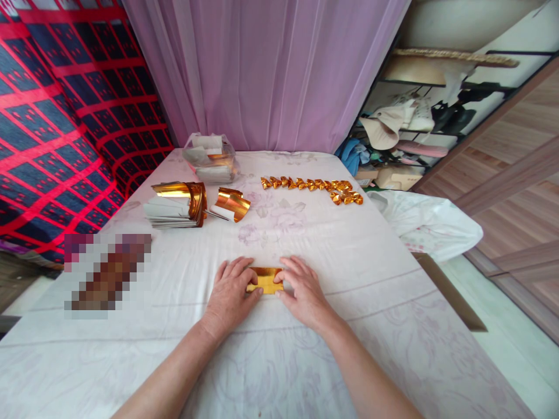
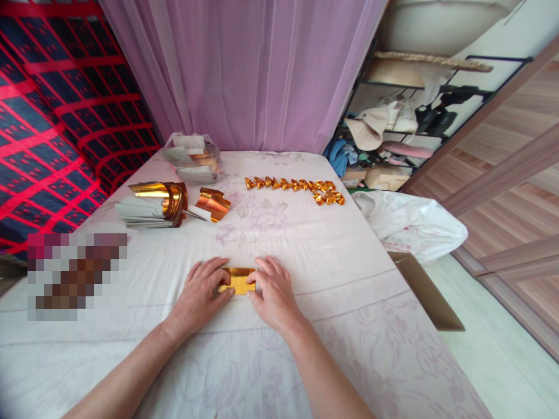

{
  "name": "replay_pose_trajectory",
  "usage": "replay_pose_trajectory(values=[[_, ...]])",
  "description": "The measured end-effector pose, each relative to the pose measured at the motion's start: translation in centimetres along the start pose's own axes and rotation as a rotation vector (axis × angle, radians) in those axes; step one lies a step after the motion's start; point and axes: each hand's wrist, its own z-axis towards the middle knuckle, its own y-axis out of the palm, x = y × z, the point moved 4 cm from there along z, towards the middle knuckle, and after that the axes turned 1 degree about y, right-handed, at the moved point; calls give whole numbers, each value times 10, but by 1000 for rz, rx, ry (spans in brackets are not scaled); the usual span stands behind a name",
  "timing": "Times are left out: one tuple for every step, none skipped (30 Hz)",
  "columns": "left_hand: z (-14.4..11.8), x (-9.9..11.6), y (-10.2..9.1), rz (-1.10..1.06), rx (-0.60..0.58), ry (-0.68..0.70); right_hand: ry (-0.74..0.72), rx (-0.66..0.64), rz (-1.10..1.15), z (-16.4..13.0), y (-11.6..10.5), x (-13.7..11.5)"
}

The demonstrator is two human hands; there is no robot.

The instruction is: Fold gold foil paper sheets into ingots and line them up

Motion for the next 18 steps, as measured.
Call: replay_pose_trajectory(values=[[0, -1, 0, -4, -14, 0, 3, -5, 0, 0, 0, 0], [0, -1, -1, -7, -27, 1, 6, -12, 1, 0, 0, 1], [0, -2, -2, -12, -36, 1, 8, -20, 2, 1, 0, 1], [0, -3, -3, -16, -46, 2, 10, -27, 3, 1, -1, 1], [1, -4, -3, -22, -57, 3, 12, -33, 4, 1, -1, 1], [1, -5, -4, -29, -69, 6, 14, -37, 4, 1, -1, 2], [1, -6, -4, -35, -81, 10, 15, -38, 5, 1, -1, 2], [1, -7, -4, -41, -91, 15, 15, -38, 6, 1, -1, 2], [1, -8, -4, -47, -98, 20, 14, -36, 9, 1, -1, 2], [1, -9, -4, -54, -101, 26, 13, -33, 12, 1, 0, 2], [0, -10, -4, -59, -101, 33, 12, -30, 14, 1, 0, 3], [0, -11, -4, -65, -101, 41, 12, -27, 17, 1, 0, 3], [0, -12, -4, -71, -103, 49, 10, -25, 19, 1, 0, 3], [0, -13, -4, -76, -106, 55, 10, -25, 19, 1, 0, 3], [-1, -14, -3, -79, -113, 59, 10, -26, 19, 1, 0, 3], [-1, -15, -3, -81, -123, 59, 10, -29, 18, 1, 0, 3], [-1, -15, -3, -82, -133, 56, 11, -31, 16, 1, 0, 3], [0, -16, -3, -83, -141, 53, 12, -33, 14, 1, 0, 3]])
